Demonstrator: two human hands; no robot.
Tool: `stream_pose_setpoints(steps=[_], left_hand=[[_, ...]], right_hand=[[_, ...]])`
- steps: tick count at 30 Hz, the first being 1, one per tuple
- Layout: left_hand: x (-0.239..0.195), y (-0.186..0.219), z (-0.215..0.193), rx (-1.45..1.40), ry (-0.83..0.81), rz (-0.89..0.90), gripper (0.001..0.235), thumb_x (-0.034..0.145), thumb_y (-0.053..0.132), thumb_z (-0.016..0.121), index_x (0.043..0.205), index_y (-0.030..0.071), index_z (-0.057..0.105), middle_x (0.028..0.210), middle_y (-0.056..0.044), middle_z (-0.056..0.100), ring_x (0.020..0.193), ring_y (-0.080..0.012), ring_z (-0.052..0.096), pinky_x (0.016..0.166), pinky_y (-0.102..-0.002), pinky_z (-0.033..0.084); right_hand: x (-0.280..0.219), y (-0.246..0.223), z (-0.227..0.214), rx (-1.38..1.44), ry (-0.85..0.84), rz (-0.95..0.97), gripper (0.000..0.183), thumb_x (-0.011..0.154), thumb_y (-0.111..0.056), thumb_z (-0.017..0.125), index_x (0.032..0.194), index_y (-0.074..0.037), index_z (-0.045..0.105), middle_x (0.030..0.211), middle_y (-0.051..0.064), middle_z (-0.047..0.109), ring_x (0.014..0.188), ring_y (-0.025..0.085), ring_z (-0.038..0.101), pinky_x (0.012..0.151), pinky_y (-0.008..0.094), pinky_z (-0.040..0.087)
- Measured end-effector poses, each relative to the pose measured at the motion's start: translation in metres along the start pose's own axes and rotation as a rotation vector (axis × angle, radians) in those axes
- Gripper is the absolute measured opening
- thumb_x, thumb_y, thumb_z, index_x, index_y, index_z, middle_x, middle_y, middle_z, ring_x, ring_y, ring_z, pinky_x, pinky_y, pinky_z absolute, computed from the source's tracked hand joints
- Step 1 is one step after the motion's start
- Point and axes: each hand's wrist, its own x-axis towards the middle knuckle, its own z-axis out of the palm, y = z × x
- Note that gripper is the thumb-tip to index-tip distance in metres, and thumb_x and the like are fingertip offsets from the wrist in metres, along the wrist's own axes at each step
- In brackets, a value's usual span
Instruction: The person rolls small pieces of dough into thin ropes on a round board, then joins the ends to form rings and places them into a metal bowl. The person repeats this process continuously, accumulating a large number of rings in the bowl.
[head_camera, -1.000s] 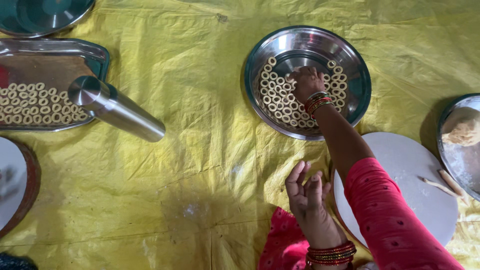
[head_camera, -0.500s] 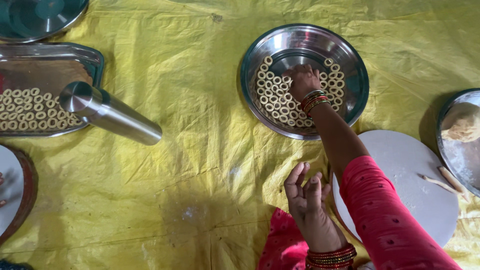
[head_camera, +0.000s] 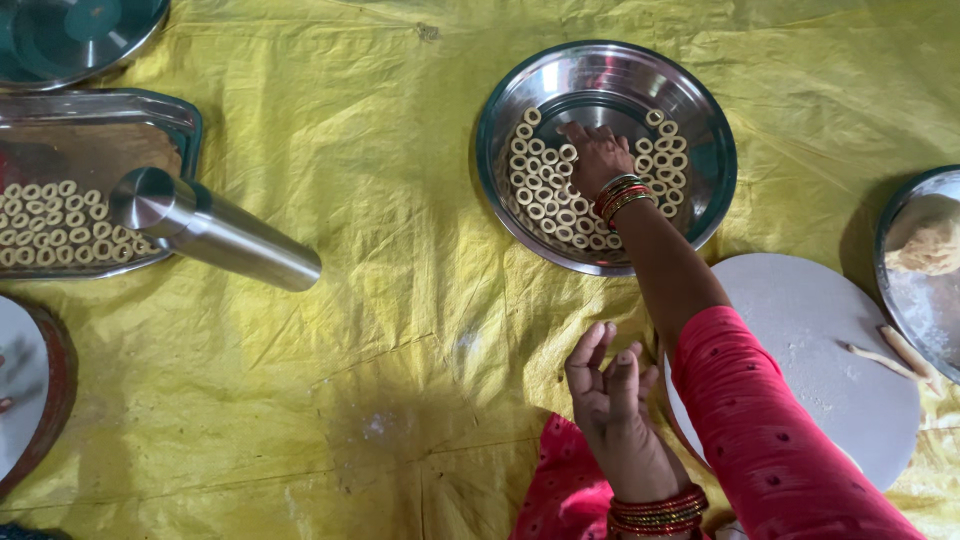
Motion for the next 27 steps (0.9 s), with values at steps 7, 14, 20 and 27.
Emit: stream_pose_setpoints(steps=[7, 14, 20, 27], left_hand=[[0.024, -0.005, -0.017, 0.025, 0.015, 0.185, 0.039, 0.085, 0.007, 0.074, 0.123, 0.007, 0.065, 0.112, -0.006, 0.070, 0.094, -0.0141, 0.066, 0.083, -0.031, 0.056], [0.030, -0.016, -0.029, 0.017, -0.149, 0.370, 0.029, 0.083, -0.004, 0.078, 0.110, -0.001, 0.066, 0.090, -0.012, 0.074, 0.082, -0.0159, 0.068, 0.084, -0.031, 0.058], [0.023, -0.025, -0.024, 0.086, -0.321, 0.378, 0.020, 0.091, 0.002, 0.075, 0.107, -0.003, 0.065, 0.098, -0.016, 0.075, 0.089, -0.0217, 0.072, 0.086, -0.039, 0.063], [0.032, -0.045, -0.022, 0.206, -0.537, 0.200, 0.036, 0.098, 0.007, 0.057, 0.133, 0.002, 0.056, 0.127, -0.021, 0.069, 0.102, -0.0247, 0.072, 0.092, -0.038, 0.061]], right_hand=[[-0.027, 0.025, 0.033, 0.264, 0.402, -0.078, 0.060, 0.090, -0.002, 0.060, 0.148, -0.014, 0.054, 0.133, 0.017, 0.063, 0.125, 0.034, 0.059, 0.105, 0.049, 0.048], [-0.282, 0.040, -0.008, 0.481, 0.373, -0.096, 0.045, 0.085, -0.008, 0.068, 0.130, -0.008, 0.064, 0.117, 0.015, 0.071, 0.109, 0.032, 0.063, 0.096, 0.044, 0.051], [-0.432, 0.089, -0.047, 0.409, 0.307, 0.563, 0.024, 0.088, -0.027, 0.073, 0.110, -0.017, 0.073, 0.115, 0.005, 0.075, 0.110, 0.024, 0.071, 0.094, 0.037, 0.057], [-0.468, 0.161, -0.013, 0.058, 0.408, 0.408, 0.027, 0.091, -0.029, 0.074, 0.116, -0.019, 0.076, 0.120, 0.005, 0.072, 0.112, 0.029, 0.061, 0.099, 0.045, 0.049]])
